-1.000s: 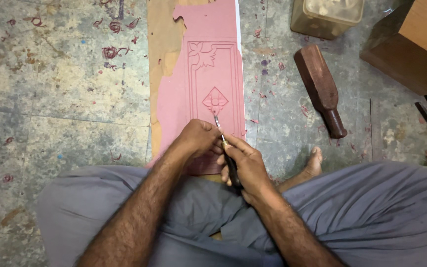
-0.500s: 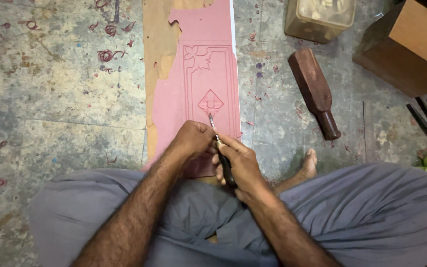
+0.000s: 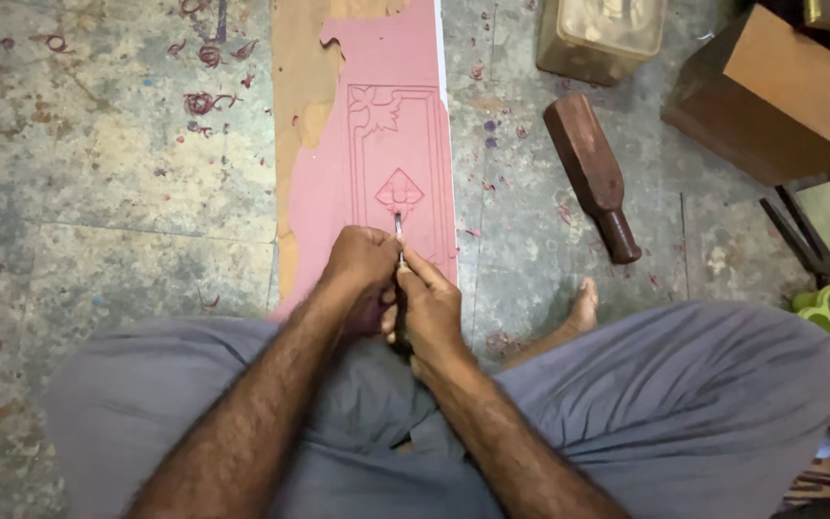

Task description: The person carves a decorative floral design into a piece of wood using a small carving tool while sitting on the floor.

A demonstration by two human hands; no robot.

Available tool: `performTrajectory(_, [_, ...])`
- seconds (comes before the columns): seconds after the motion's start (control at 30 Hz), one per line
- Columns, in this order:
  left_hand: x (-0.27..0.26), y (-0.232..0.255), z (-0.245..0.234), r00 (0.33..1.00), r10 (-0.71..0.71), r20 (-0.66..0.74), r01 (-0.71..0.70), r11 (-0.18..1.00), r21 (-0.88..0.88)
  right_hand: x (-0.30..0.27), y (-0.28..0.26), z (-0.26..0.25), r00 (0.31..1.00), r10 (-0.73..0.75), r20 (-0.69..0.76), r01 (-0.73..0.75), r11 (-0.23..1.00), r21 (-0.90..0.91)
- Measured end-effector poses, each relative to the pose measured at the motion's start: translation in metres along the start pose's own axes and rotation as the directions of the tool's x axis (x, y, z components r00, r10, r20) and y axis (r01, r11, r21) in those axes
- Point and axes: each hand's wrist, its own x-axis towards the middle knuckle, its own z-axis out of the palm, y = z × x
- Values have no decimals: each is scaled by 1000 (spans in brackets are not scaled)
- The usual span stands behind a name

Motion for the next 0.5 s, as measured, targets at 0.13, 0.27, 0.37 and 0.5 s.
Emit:
performTrajectory(0.13, [0,-1,3,995,88,-47,-85,994,68,1,9,3,995,-101,-3,101,994,-48])
performTrajectory(0.27, [10,-10,3,980,177,-89,-155,965,212,3,15,6,985,-172,-16,168,975,-143])
performTrajectory(0.37, [19,-9,4,927,350,-131,-276,877,393,5,12,9,968,-251,-16,244,952,-186])
performTrajectory(0.5, [6,-3,5,972,189,-136,-161,968,194,1,1,4,985,-169,17,169,971,-171])
